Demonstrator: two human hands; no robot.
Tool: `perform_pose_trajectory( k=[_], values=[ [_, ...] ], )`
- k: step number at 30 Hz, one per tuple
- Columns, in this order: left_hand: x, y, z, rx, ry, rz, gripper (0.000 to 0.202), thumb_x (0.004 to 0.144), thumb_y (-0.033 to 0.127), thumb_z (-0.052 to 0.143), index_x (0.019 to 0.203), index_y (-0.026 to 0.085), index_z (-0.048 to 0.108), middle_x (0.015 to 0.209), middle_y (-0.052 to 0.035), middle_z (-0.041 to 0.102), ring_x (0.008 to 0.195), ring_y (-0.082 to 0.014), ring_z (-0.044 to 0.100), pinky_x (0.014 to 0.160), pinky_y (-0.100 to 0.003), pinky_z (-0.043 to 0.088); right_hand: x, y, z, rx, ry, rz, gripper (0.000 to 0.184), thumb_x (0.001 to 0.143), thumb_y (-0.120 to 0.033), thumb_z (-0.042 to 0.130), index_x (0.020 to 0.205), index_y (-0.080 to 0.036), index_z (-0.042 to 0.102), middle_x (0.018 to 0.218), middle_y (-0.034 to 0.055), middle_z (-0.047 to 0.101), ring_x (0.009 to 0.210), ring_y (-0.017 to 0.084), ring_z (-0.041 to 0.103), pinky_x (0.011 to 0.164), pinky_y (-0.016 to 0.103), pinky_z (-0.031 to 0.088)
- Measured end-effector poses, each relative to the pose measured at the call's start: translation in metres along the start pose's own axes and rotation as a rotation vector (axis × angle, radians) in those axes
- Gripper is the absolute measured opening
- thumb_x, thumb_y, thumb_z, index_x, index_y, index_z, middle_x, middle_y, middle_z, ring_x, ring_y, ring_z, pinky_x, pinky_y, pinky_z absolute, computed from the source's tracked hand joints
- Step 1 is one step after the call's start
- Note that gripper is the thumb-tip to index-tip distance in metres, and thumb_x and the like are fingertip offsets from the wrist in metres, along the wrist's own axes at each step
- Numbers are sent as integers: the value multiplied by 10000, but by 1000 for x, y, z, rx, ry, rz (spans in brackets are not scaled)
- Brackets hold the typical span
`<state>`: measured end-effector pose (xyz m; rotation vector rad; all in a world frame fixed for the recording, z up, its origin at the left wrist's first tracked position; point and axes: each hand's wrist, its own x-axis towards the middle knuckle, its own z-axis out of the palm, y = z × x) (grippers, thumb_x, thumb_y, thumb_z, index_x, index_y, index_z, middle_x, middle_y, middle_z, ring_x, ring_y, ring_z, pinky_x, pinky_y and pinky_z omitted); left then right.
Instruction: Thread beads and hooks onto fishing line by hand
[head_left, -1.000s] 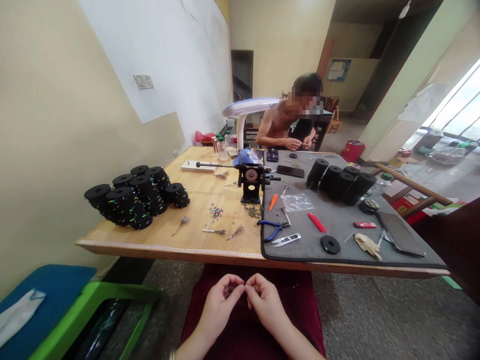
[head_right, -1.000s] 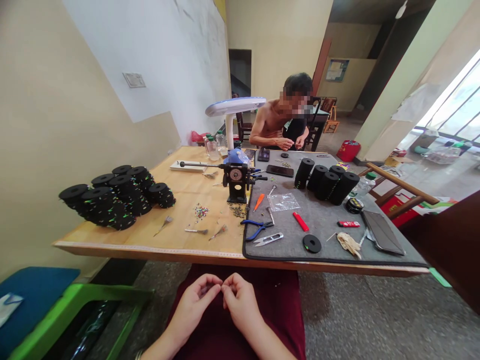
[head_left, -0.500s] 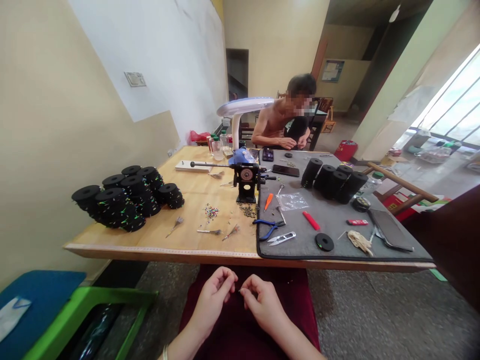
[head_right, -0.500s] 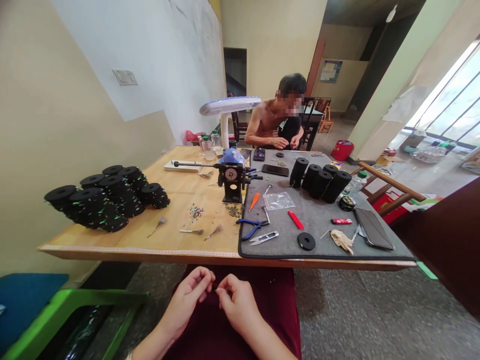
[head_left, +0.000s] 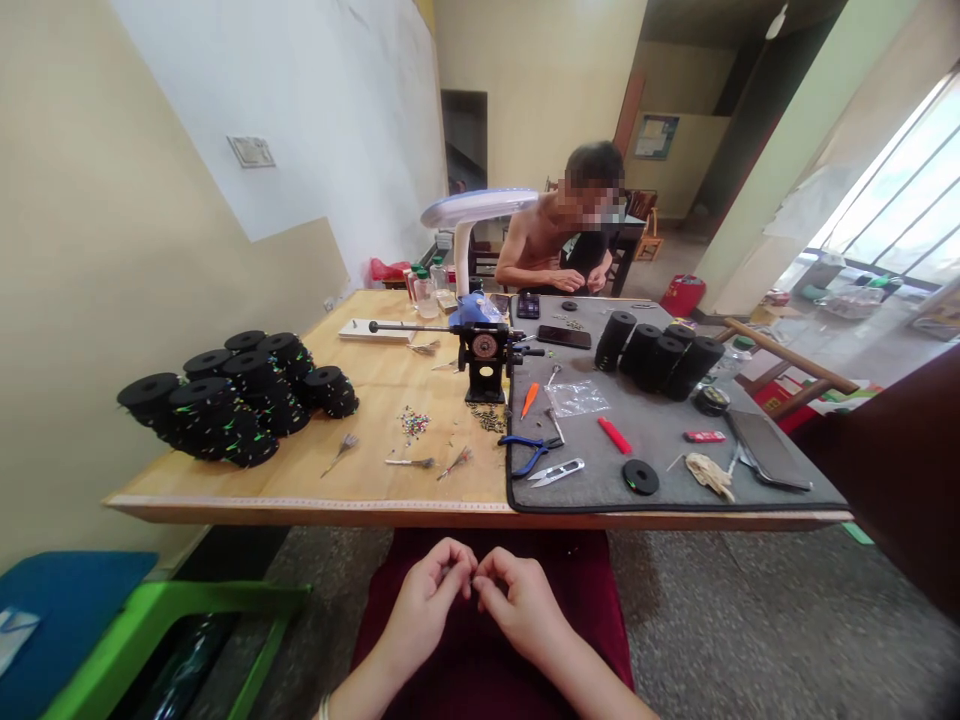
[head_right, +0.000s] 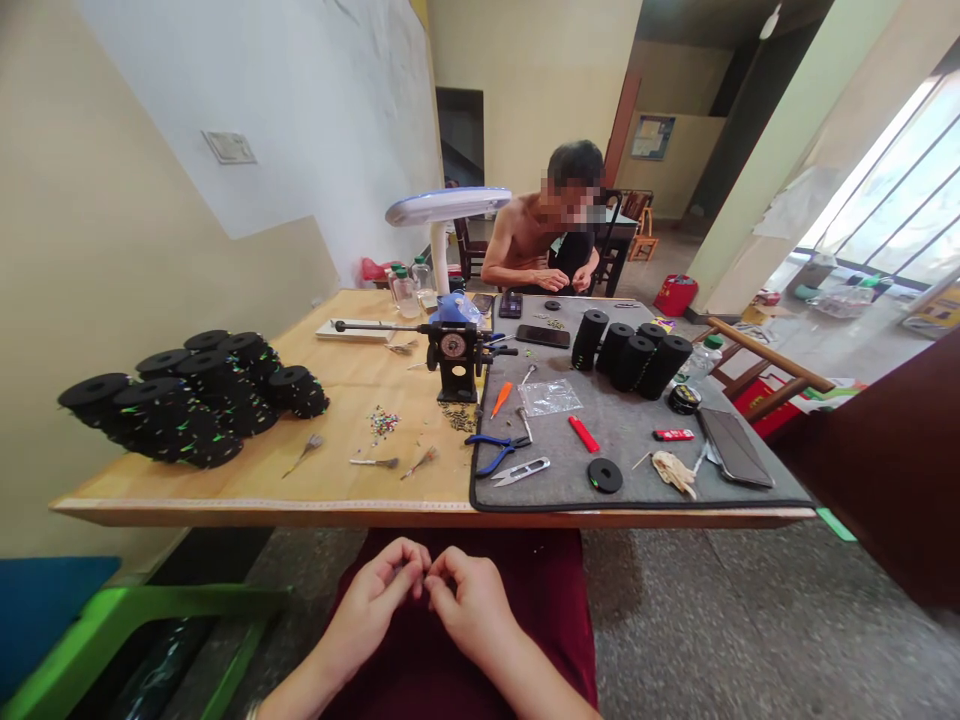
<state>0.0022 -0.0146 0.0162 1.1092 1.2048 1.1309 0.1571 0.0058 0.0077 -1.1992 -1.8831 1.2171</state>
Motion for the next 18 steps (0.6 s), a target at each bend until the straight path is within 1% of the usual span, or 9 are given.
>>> perform_pose_trajectory(
  k=[2, 4, 7, 10, 14, 18],
  values=[
    [0, 4, 0, -77, 0, -58, 235, 834, 388, 576, 733, 179, 540, 613, 33, 521, 532, -97, 425, 518, -208, 356, 0, -2, -3, -60, 5, -32, 135, 807, -166, 530, 731, -215, 630, 668, -11, 661, 601, 134, 576, 597, 218, 395],
    [-1, 7, 1, -164, -3, -113, 249, 824, 395, 594, 723, 182, 514, 608, 40, 511, 511, -86, 396, 475, -193, 316, 0, -4, -7, -134, 12, -75, 122, 793, -162, 554, 737, -225, 642, 703, -8, 665, 629, 141, 573, 609, 225, 391],
    [-3, 15, 5, -351, -48, -202, 272, 785, 373, 654, 694, 182, 483, 619, 45, 484, 524, -78, 385, 478, -185, 319, -1, -6, -13, -216, 18, -165, 113, 768, -135, 582, 754, -229, 642, 738, -2, 669, 697, 157, 568, 646, 241, 395],
    [-6, 28, 7, -535, -73, -279, 290, 742, 323, 712, 678, 177, 470, 615, 51, 453, 512, -60, 349, 462, -165, 283, -3, -4, -23, -231, 8, -258, 140, 782, -112, 573, 811, -233, 639, 817, 9, 687, 787, 171, 562, 723, 266, 410],
    [-12, 49, 1, -672, -70, -291, 282, 714, 256, 747, 672, 172, 481, 622, 49, 424, 503, -48, 319, 440, -148, 242, -7, 12, -41, -266, 51, -286, 133, 826, -140, 550, 847, -238, 637, 862, 26, 693, 836, 193, 537, 764, 309, 420],
    [-19, 62, -5, -717, -37, -260, 260, 706, 230, 753, 667, 173, 502, 627, 45, 404, 496, -49, 296, 424, -149, 234, -12, 36, -62, -371, 130, -289, 130, 848, -157, 533, 835, -237, 634, 914, 40, 699, 882, 215, 519, 802, 355, 414]
  ],
)
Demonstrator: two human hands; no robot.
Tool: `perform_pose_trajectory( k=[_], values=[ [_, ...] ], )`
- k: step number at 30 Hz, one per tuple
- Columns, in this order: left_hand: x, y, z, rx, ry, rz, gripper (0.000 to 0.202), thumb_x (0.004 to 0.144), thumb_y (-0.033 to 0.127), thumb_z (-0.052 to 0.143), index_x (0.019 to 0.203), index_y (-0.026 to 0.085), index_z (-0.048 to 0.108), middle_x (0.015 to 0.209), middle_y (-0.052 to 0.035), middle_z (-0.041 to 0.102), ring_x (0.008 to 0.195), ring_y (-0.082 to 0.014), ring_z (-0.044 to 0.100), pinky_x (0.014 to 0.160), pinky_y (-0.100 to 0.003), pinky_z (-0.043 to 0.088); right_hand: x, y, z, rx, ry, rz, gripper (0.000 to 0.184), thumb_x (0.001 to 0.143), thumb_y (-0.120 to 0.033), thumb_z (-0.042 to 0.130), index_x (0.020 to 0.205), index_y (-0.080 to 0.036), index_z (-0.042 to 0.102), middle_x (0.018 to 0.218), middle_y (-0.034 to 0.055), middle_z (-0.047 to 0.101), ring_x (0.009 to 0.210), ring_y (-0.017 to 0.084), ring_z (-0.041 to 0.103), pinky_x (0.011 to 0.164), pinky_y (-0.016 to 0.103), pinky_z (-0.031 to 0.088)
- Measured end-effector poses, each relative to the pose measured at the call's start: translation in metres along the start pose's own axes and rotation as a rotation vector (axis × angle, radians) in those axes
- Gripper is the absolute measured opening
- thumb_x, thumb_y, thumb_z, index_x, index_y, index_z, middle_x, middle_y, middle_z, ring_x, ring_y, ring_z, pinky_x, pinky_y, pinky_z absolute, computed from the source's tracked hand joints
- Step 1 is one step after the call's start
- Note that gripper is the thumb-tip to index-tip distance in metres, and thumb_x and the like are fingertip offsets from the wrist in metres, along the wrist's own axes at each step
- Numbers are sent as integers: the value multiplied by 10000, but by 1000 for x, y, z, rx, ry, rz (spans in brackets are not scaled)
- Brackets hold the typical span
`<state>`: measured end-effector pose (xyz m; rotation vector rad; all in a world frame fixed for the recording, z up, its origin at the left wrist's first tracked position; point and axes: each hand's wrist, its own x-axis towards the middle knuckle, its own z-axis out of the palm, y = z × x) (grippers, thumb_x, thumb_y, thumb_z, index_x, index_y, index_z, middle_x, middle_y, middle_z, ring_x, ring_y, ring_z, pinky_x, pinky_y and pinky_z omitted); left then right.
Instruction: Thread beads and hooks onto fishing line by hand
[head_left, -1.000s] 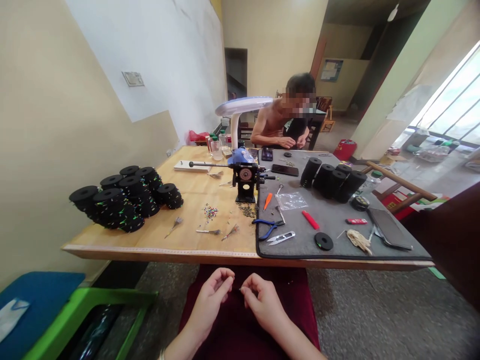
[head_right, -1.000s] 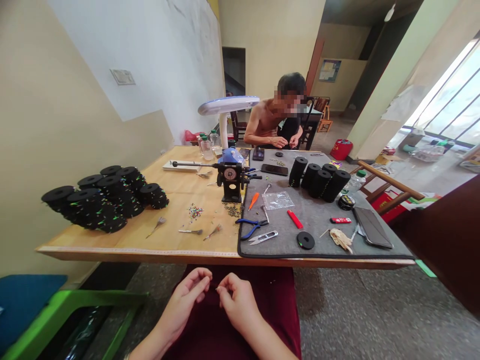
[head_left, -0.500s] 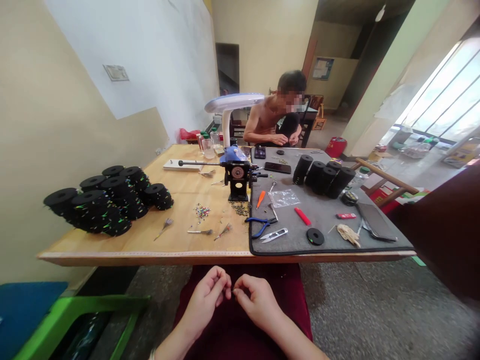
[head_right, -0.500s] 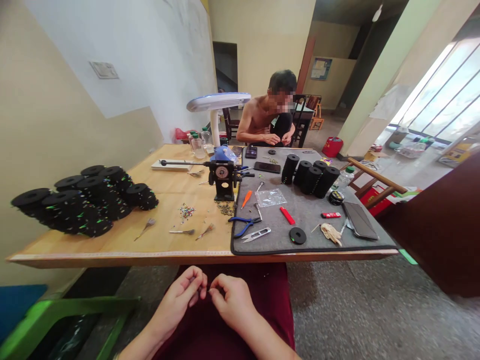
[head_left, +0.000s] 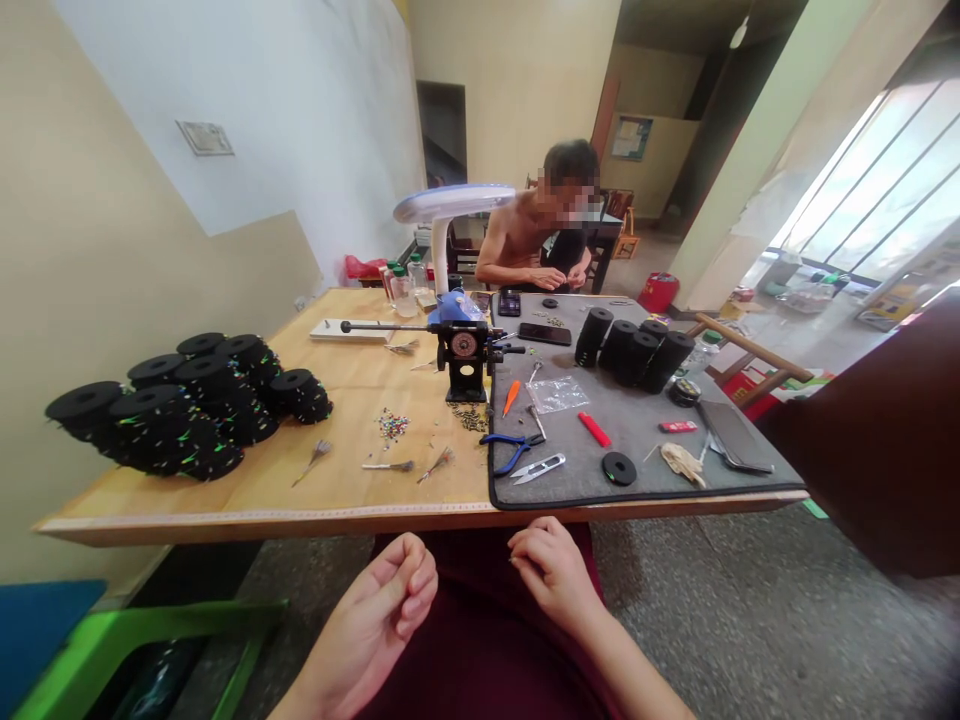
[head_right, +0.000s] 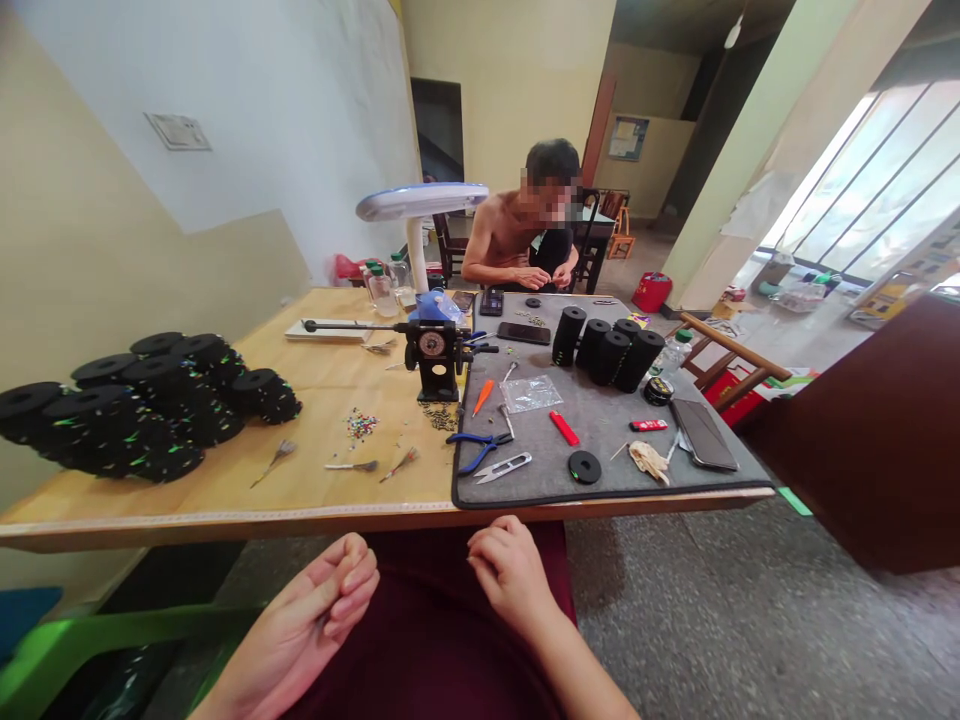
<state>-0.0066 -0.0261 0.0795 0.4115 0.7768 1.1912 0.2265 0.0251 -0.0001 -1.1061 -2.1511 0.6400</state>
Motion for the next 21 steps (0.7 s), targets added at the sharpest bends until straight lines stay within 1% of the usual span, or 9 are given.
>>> perform_pose_trajectory(
  k=[4, 7, 10, 15, 21],
  values=[
    [-6, 5, 5, 5, 47, 35, 254, 680, 235, 769, 661, 177, 522, 614, 44, 382, 490, -56, 293, 419, -159, 247, -10, 21, -8, -116, 41, 14, 141, 871, -188, 516, 834, -235, 644, 904, 57, 706, 898, 231, 523, 805, 378, 418],
    [-8, 7, 9, 22, 37, 46, 255, 671, 249, 778, 656, 178, 533, 610, 42, 384, 494, -60, 295, 420, -165, 254, -15, 30, -10, -167, 60, 13, 162, 886, -196, 502, 857, -237, 656, 904, 62, 711, 936, 241, 531, 824, 388, 422],
    [-7, 6, 11, 42, 21, 45, 247, 684, 248, 769, 658, 176, 535, 619, 38, 402, 502, -60, 304, 431, -166, 264, -19, 35, -9, -184, 67, 9, 171, 898, -201, 497, 885, -240, 664, 918, 62, 712, 988, 249, 532, 857, 397, 415],
    [-5, 5, 11, 53, 29, 49, 260, 693, 259, 762, 659, 177, 518, 621, 40, 404, 501, -60, 308, 437, -172, 260, -21, 41, -7, -166, 69, 35, 149, 893, -218, 524, 892, -234, 672, 869, 59, 711, 934, 229, 566, 828, 372, 442],
    [-5, 7, 11, 57, 53, 46, 265, 686, 271, 770, 663, 175, 524, 620, 43, 401, 505, -59, 305, 441, -167, 261, -22, 48, -5, -127, 75, 9, 168, 888, -205, 523, 947, -235, 677, 910, 66, 718, 969, 230, 583, 841, 372, 475]
  ],
)
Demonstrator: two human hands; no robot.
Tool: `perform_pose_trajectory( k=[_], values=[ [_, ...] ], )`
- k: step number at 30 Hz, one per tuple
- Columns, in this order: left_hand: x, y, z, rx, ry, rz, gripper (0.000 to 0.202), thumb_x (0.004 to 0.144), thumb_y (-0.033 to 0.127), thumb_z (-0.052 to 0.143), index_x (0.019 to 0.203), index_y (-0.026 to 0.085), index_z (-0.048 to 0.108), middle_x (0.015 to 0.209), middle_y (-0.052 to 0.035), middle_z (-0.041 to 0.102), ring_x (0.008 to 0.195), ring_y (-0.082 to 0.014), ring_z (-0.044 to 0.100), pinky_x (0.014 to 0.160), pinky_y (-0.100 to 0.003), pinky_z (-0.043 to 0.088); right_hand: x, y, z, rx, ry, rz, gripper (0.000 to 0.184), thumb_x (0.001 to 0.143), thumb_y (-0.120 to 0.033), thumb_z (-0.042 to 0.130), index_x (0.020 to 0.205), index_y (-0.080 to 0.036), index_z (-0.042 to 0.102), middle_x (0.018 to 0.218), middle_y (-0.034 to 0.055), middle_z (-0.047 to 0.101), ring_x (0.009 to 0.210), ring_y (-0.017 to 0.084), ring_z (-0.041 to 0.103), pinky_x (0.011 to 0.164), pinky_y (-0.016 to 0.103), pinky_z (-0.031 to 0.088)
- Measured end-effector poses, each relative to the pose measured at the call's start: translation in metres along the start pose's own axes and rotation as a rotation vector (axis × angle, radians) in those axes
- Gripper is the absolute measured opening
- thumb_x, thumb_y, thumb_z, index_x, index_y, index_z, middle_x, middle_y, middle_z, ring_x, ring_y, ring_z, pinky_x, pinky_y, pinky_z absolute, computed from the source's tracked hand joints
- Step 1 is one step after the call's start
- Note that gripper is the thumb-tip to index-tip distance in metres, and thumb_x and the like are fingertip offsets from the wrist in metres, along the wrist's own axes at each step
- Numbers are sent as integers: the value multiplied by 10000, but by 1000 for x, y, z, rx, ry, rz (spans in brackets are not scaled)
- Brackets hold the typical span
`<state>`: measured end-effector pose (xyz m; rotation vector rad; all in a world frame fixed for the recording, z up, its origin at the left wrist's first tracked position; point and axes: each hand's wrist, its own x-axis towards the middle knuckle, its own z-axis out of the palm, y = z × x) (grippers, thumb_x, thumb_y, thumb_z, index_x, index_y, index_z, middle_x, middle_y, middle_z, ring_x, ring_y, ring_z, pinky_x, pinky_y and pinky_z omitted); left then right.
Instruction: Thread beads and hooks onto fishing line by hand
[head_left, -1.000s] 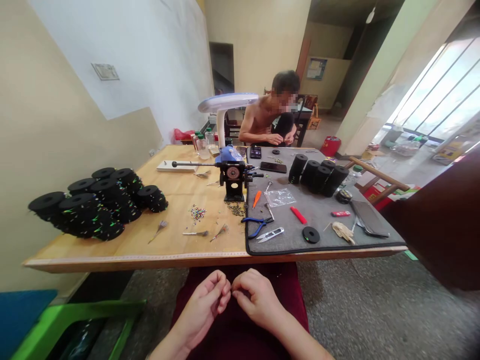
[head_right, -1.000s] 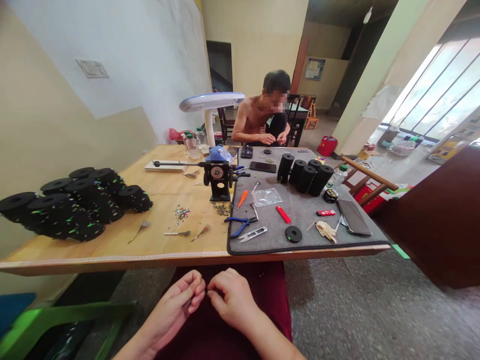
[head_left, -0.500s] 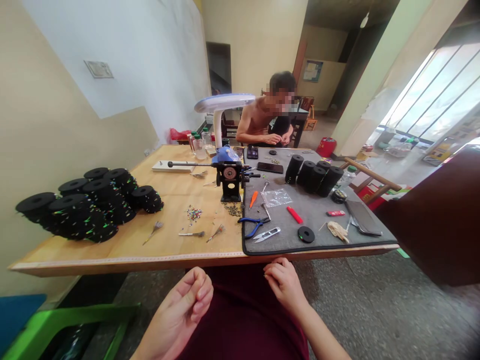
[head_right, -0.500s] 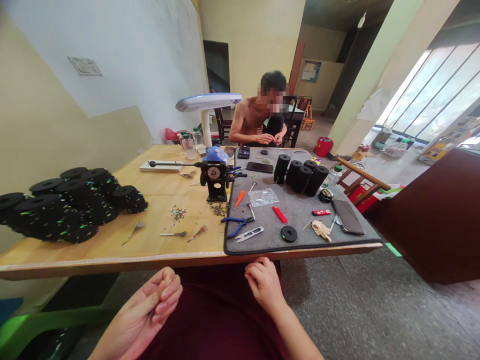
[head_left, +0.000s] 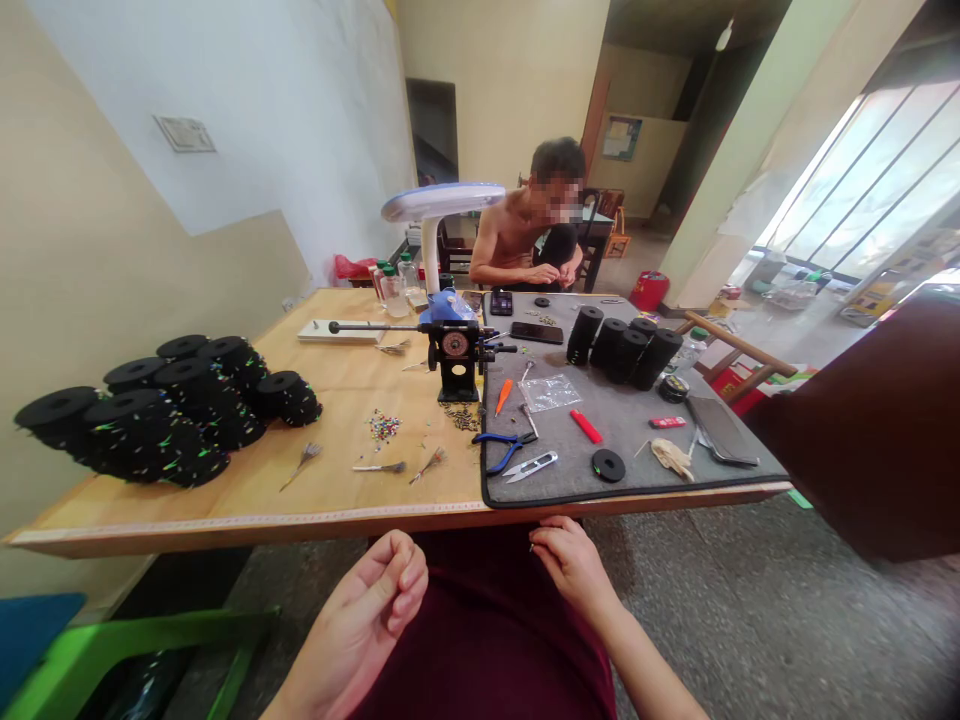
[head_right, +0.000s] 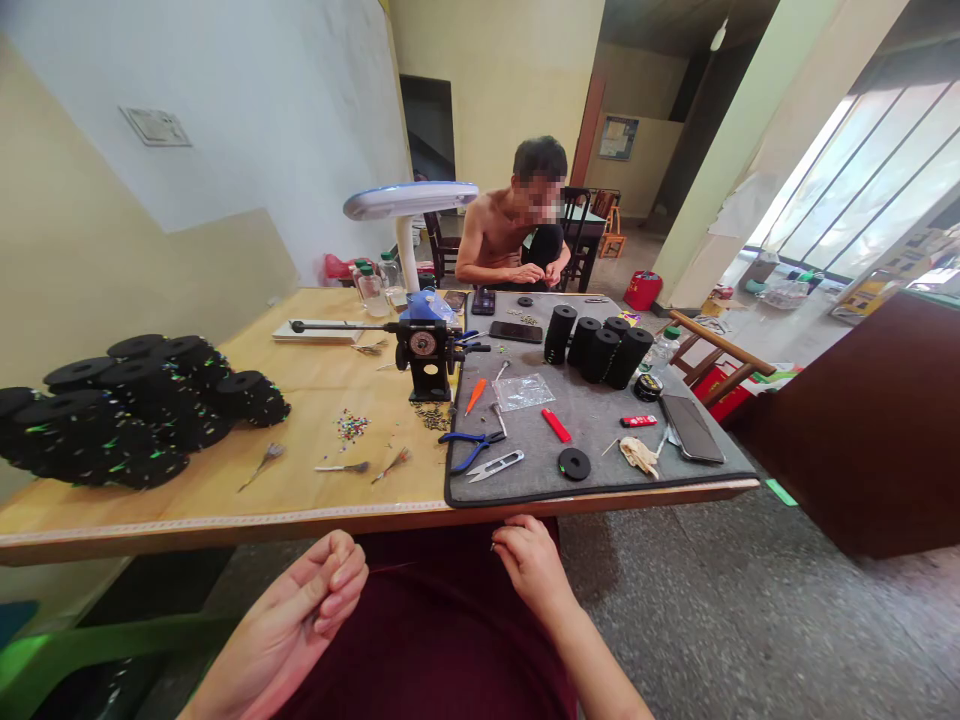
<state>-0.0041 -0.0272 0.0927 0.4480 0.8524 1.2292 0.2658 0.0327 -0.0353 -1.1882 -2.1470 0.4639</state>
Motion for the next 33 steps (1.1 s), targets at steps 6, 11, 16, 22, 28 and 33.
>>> perform_pose_trajectory(
  k=[6, 11, 16, 22, 28, 33],
  values=[
    [0, 0, -1, -26, -1, -3, 242, 681, 239, 772, 665, 174, 540, 622, 42, 405, 506, -56, 305, 440, -160, 274, 0, -2, 0, -12, -27, 6, 171, 901, -208, 496, 908, -227, 666, 884, 65, 699, 926, 220, 582, 838, 361, 451],
    [7, -2, -17, 13, 39, 38, 218, 714, 281, 752, 716, 176, 560, 640, 38, 430, 529, -63, 338, 459, -166, 312, 4, -10, -5, -56, -69, 9, 187, 901, -194, 463, 853, -214, 642, 775, 55, 652, 781, 196, 550, 744, 325, 428],
    [13, 1, -35, 119, 128, 131, 251, 707, 321, 756, 716, 177, 551, 644, 41, 459, 558, -75, 370, 478, -173, 334, 8, -18, -13, -81, -106, -11, 193, 900, -184, 445, 843, -213, 627, 749, 51, 628, 748, 192, 519, 724, 317, 400],
    [23, 3, -48, 172, 201, 202, 308, 653, 358, 786, 661, 174, 539, 619, 43, 476, 565, -88, 381, 492, -192, 346, 12, -27, -23, -67, -96, -44, 161, 885, -172, 457, 828, -209, 603, 727, 44, 604, 728, 184, 505, 693, 304, 395],
    [29, 3, -59, 202, 227, 243, 313, 658, 369, 780, 665, 179, 531, 620, 47, 472, 572, -93, 391, 499, -191, 361, 15, -29, -28, -88, -71, -64, 104, 865, -150, 500, 814, -199, 577, 720, 32, 598, 725, 177, 505, 663, 285, 392],
    [30, 5, -59, 203, 255, 238, 345, 619, 373, 804, 652, 182, 518, 616, 51, 473, 569, -91, 393, 498, -186, 366, 15, -30, -29, -82, -68, -71, 82, 861, -149, 522, 819, -203, 569, 726, 25, 602, 729, 174, 507, 667, 280, 392]
  ],
)
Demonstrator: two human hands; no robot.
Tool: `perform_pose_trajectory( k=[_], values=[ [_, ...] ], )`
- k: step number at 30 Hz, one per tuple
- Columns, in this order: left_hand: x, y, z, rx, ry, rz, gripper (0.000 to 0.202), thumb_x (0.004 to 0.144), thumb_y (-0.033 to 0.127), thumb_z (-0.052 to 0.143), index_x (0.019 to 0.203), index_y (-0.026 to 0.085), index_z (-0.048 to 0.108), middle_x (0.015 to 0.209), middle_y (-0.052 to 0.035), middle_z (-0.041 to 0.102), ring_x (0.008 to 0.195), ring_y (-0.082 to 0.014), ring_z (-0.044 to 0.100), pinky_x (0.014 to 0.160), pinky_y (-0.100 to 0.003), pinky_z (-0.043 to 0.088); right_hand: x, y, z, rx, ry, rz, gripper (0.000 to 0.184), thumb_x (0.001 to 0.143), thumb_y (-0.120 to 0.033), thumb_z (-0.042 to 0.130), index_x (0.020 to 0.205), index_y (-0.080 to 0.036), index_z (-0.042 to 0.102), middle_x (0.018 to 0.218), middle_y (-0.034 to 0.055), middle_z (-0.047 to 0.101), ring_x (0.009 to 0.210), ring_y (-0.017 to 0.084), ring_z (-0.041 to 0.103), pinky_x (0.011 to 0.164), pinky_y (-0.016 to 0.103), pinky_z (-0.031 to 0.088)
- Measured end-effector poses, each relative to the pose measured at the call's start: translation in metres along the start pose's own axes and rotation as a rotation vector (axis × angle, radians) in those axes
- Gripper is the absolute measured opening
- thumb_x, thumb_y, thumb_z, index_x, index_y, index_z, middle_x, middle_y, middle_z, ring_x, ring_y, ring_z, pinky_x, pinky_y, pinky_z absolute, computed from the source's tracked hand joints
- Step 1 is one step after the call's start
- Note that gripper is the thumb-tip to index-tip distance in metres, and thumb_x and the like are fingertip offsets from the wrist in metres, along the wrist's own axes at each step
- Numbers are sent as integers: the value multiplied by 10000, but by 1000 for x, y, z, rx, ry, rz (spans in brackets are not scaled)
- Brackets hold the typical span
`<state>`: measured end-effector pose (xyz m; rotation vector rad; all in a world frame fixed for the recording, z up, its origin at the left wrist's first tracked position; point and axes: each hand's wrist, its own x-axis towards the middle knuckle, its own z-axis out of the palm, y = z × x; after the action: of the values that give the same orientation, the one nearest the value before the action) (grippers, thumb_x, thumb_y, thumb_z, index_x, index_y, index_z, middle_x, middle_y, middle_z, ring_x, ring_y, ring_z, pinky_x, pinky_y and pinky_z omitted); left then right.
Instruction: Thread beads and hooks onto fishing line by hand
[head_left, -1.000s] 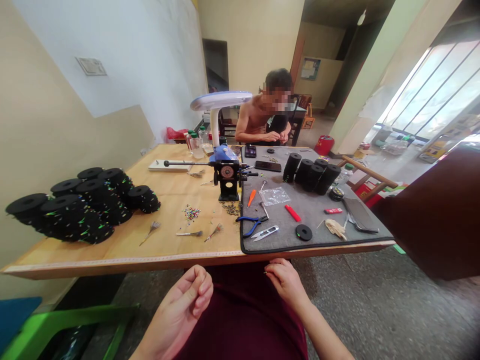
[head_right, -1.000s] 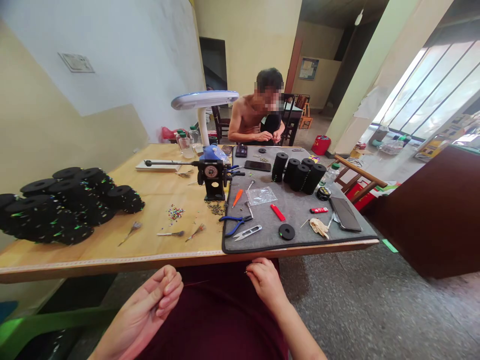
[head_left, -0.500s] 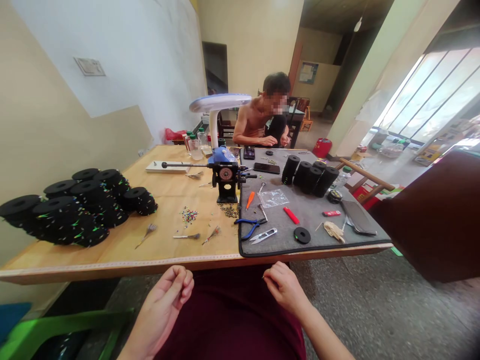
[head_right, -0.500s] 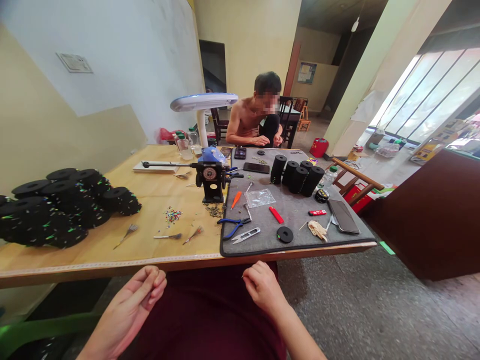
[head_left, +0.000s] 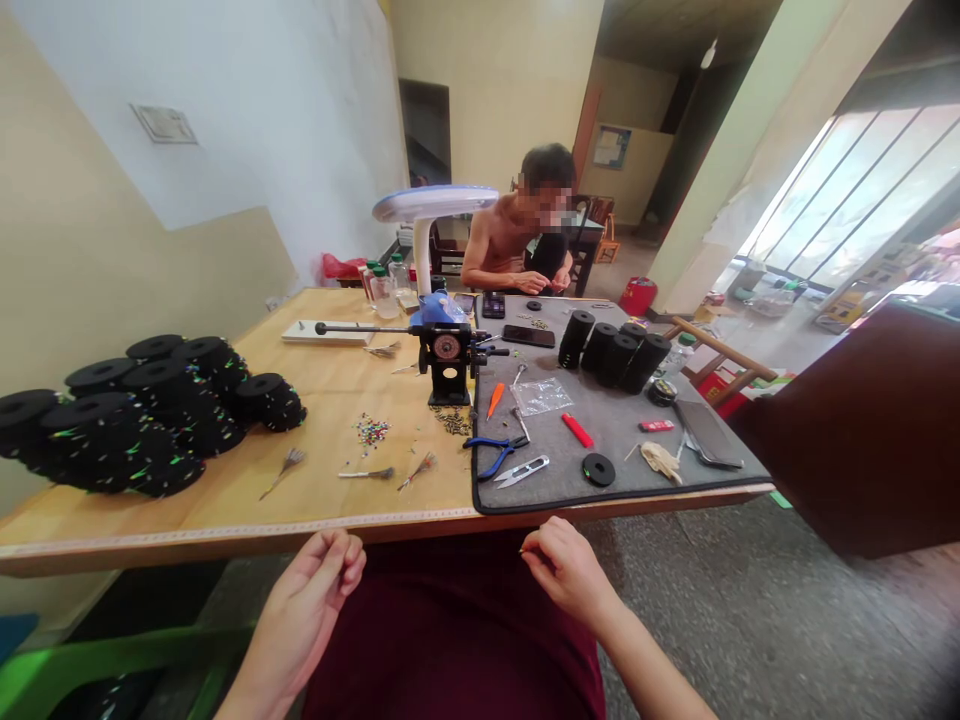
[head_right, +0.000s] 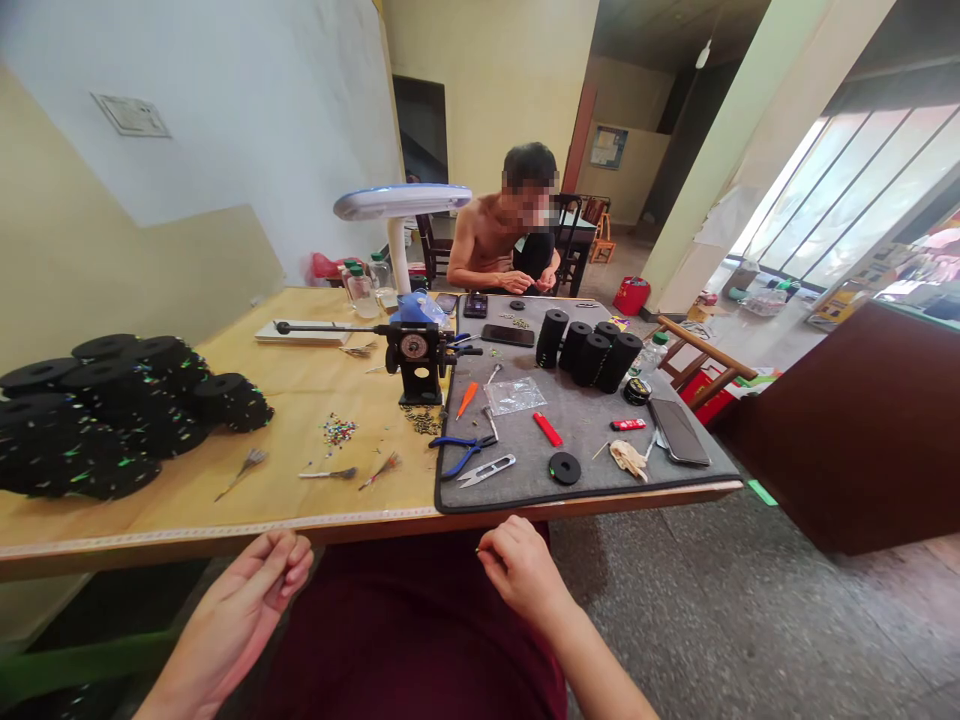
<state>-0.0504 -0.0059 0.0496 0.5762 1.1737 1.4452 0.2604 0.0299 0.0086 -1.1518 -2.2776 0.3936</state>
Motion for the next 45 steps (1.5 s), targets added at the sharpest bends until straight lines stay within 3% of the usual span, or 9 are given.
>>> perform_pose_trajectory(
  k=[6, 12, 18, 23, 29, 33, 40, 45],
  values=[
    [1, -3, -1, 64, 3, 24, 357, 629, 411, 784, 653, 185, 509, 615, 51, 478, 574, -97, 404, 514, -192, 374, 3, -7, -6, -28, 4, -34, 108, 881, -171, 501, 804, -201, 571, 706, 28, 589, 714, 173, 493, 674, 287, 382],
    [-1, -12, 5, 368, -72, 138, 312, 770, 479, 629, 699, 197, 515, 578, 51, 473, 545, -108, 403, 495, -202, 361, 7, -14, -11, -47, 29, -44, 121, 867, -161, 499, 779, -196, 574, 685, 26, 581, 694, 167, 482, 675, 288, 369],
    [-4, -22, 44, 609, -276, 236, 221, 745, 374, 659, 856, 191, 604, 691, 21, 555, 648, -139, 522, 614, -234, 428, 12, -19, -17, -28, 47, -64, 125, 850, -155, 499, 759, -196, 575, 657, 18, 570, 674, 163, 472, 663, 285, 365],
    [-3, -39, 85, 824, -528, 252, 256, 741, 277, 649, 979, 181, 638, 603, 50, 480, 541, -120, 451, 529, -229, 377, 11, -19, -15, 54, 63, -44, 98, 845, -159, 516, 783, -203, 577, 669, 10, 585, 678, 159, 489, 667, 286, 366],
    [0, -51, 111, 1049, -649, 496, 131, 789, 213, 606, 901, 190, 672, 665, 13, 532, 602, -140, 493, 582, -249, 387, 10, -15, -16, 170, 68, 19, 77, 842, -183, 562, 774, -205, 590, 692, 5, 613, 681, 151, 513, 658, 277, 372],
    [2, -52, 116, 1077, -681, 562, 103, 826, 216, 577, 846, 186, 673, 683, -2, 549, 620, -144, 513, 586, -243, 388, 11, -15, -21, 201, 50, 40, 79, 837, -196, 587, 762, -203, 611, 696, 5, 627, 682, 149, 526, 655, 272, 378],
    [5, -51, 114, 1025, -703, 533, 188, 846, 216, 534, 705, 189, 656, 704, -27, 588, 653, -153, 548, 607, -251, 400, 12, -18, -26, 181, 27, 35, 109, 851, -234, 585, 758, -207, 635, 673, 6, 637, 673, 152, 541, 641, 266, 394],
    [4, -52, 111, 996, -680, 532, 127, 829, 225, 543, 801, 200, 664, 660, -10, 561, 599, -148, 506, 567, -252, 374, 12, -17, -25, 135, 15, 30, 140, 857, -269, 583, 743, -208, 636, 647, 5, 626, 657, 151, 547, 630, 262, 396]
  ],
)
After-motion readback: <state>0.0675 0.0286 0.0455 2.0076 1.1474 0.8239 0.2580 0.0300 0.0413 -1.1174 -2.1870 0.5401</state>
